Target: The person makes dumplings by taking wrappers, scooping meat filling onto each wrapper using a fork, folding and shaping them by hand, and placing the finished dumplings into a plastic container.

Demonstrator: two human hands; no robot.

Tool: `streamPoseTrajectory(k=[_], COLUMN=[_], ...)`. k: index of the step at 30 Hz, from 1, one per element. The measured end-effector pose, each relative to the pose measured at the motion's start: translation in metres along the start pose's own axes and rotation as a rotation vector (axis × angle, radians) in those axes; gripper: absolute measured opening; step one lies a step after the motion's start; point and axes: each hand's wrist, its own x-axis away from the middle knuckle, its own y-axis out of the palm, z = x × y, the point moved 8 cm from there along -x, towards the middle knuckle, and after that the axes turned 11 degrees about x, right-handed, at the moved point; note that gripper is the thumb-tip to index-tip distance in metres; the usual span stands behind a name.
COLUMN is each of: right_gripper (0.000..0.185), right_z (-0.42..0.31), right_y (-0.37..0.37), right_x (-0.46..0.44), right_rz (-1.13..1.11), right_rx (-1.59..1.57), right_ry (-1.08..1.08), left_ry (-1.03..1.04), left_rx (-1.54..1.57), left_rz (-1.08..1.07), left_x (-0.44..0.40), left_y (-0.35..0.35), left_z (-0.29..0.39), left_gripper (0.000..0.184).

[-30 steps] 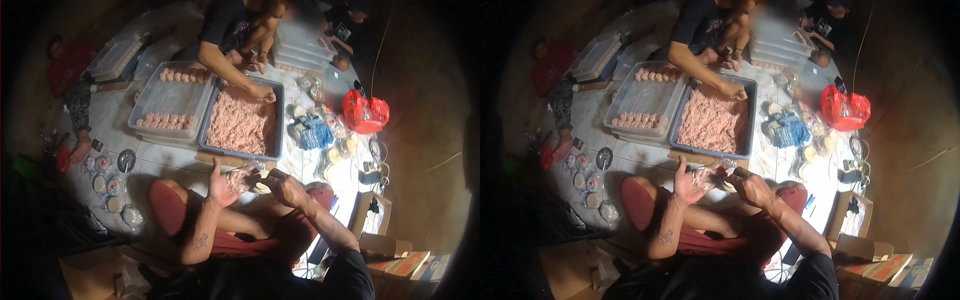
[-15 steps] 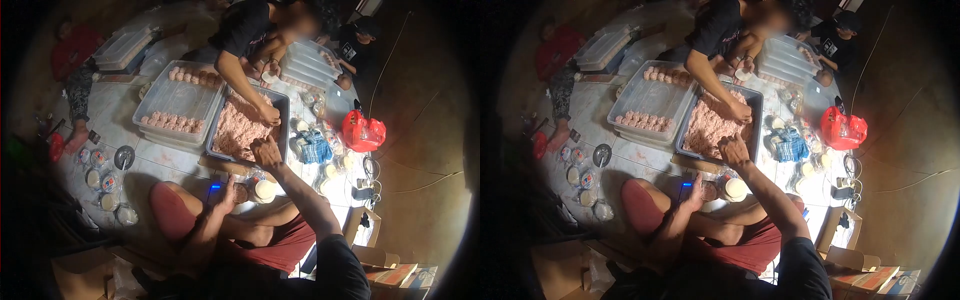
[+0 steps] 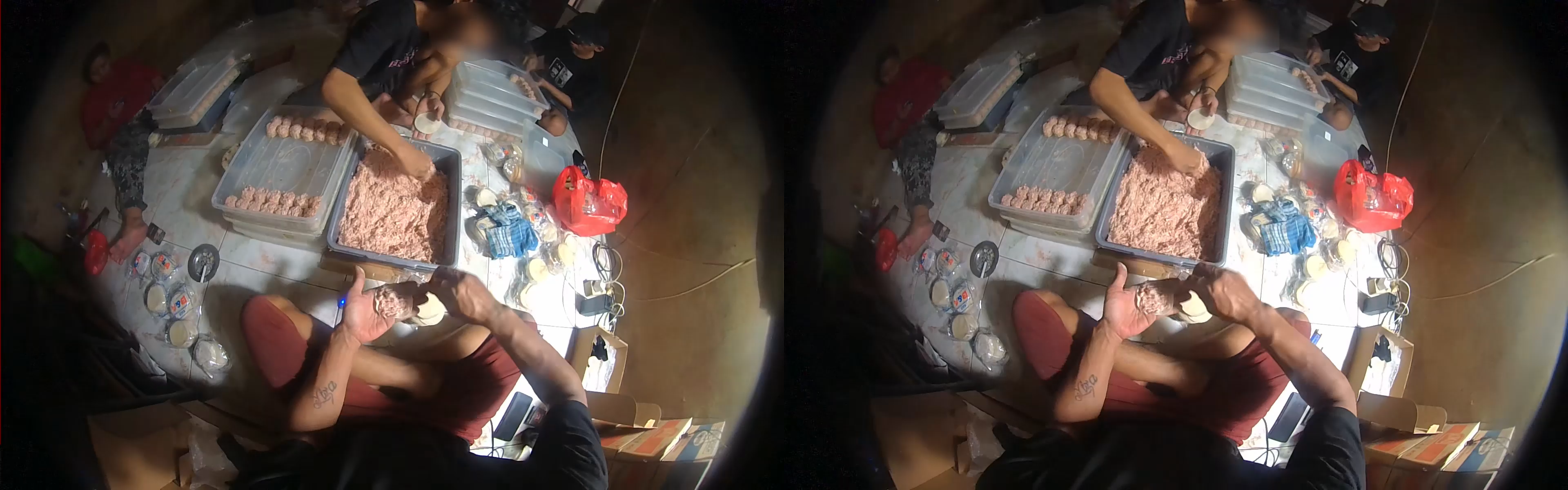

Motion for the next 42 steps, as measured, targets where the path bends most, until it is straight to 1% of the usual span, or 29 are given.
streamPoseTrajectory(k=[1, 2, 3, 5, 6, 7, 9, 11, 12, 13, 15, 16, 17, 18, 21, 22, 23, 25, 26, 27, 29, 30, 32, 34, 37, 39, 40, 41, 42], right_gripper=[0.027, 0.027, 0.028, 0.028, 0.029, 0.031, 0.036, 0.037, 0.039, 0.039, 0.037, 0.030, 0.025, 0.026, 0.029, 0.031, 0.031, 0.035, 0.036, 0.036, 0.035, 0.035, 0.035, 0.035, 0.036, 0.036, 0.037, 0.038, 0.036], right_z=[-0.011, -0.014, -0.019, -0.028, -0.033, -0.032, -0.026, -0.042, -0.047, -0.046, -0.037, -0.049, -0.057, -0.056, -0.073, -0.078, -0.076, -0.062, -0.053, -0.056, -0.052, -0.051, -0.042, -0.038, -0.040, -0.036, -0.037, -0.031, -0.037], right_y=[-0.005, -0.013, -0.024, -0.033, -0.034, -0.017, -0.001, -0.024, -0.028, -0.005, 0.039, 0.039, 0.035, 0.034, 0.051, 0.051, 0.050, 0.054, 0.059, 0.044, 0.034, 0.030, 0.017, 0.015, 0.005, 0.002, 0.001, 0.025, 0.029], right_x=[0.005, 0.011, 0.012, 0.015, 0.017, 0.020, 0.027, 0.027, 0.028, 0.033, 0.045, 0.043, 0.045, 0.043, 0.046, 0.047, 0.053, 0.060, 0.063, 0.060, 0.055, 0.060, 0.058, 0.055, 0.050, 0.052, 0.057, 0.060, 0.062], right_rz=[-0.006, 0.042, 0.089, 0.116, 0.138, 0.104, 0.127, 0.105, 0.075, 0.076, 0.259, 0.240, 0.218, 0.241, 0.297, 0.341, 0.343, 0.089, 0.125, 0.172, 0.188, 0.184, 0.140, 0.188, 0.275, 0.089, 0.180, 0.258, 0.222], right_rx=[-0.059, 0.027, 0.115, 0.081, 0.055, 0.097, -0.035, 0.044, 0.120, 0.104, -0.110, -0.303, -0.321, -0.322, -0.360, -0.373, -0.378, -0.241, -0.149, -0.166, -0.141, -0.144, 0.005, -0.040, -0.128, 0.011, -0.023, -0.120, -0.123], right_ry=[-0.015, -0.036, -0.062, -0.032, 0.000, 0.007, -0.022, 0.047, 0.125, 0.135, 0.214, 0.226, 0.307, 0.317, 0.331, 0.311, 0.318, 0.347, 0.353, 0.281, 0.190, 0.191, 0.178, 0.166, 0.135, 0.294, 0.296, 0.292, 0.303], left_ry=[-0.026, -0.081, -0.084, 0.102, 0.038, 0.036, 0.010, 0.044, 0.097, 0.146, 0.177, 0.333, 0.492, 0.550, 0.462, 0.426, 0.420, 0.425, 0.367, 0.365, 0.182, 0.143, 0.135, 0.112, 0.062, 0.203, 0.289, 0.210, 0.231], left_rx=[-0.101, -0.089, -0.103, -0.028, 0.007, 0.001, -0.123, -0.189, -0.117, -0.043, -0.099, -0.222, -0.343, -0.414, -0.388, -0.306, -0.308, -0.016, 0.013, 0.016, -0.101, -0.051, -0.016, 0.032, -0.069, -0.115, -0.123, -0.047, -0.141], left_rz=[0.106, 0.025, 0.023, 0.226, 0.246, 0.253, 0.178, 0.164, 0.163, 0.168, 0.137, 0.182, 0.230, 0.273, 0.296, 0.282, 0.288, 0.176, 0.136, 0.145, 0.244, 0.211, 0.161, 0.150, 0.179, 0.129, 0.233, 0.141, 0.236], left_x=[0.000, 0.003, 0.001, 0.009, 0.008, 0.007, 0.004, 0.005, 0.007, 0.011, 0.007, 0.007, 0.012, 0.014, 0.013, 0.013, 0.019, 0.022, 0.027, 0.027, 0.019, 0.021, 0.023, 0.028, 0.022, 0.023, 0.028, 0.022, 0.019], left_y=[0.002, 0.001, 0.003, -0.015, -0.010, -0.004, 0.020, 0.025, 0.021, 0.013, 0.002, 0.002, 0.002, 0.004, 0.003, 0.008, -0.004, -0.025, -0.030, -0.021, 0.003, 0.005, -0.015, -0.008, -0.001, -0.006, -0.013, -0.009, 0.000], left_z=[-0.003, 0.001, 0.002, 0.015, 0.008, 0.003, -0.010, -0.006, -0.003, -0.002, -0.005, 0.006, 0.016, 0.018, -0.001, -0.004, 0.003, 0.028, 0.030, 0.024, -0.005, -0.007, 0.009, -0.001, -0.014, 0.004, 0.011, 0.005, -0.004], left_gripper=[0.102, 0.108, 0.108, 0.107, 0.108, 0.108, 0.111, 0.110, 0.108, 0.106, 0.104, 0.103, 0.103, 0.102, 0.101, 0.100, 0.100, 0.101, 0.104, 0.104, 0.108, 0.109, 0.108, 0.108, 0.106, 0.103, 0.101, 0.101, 0.100])
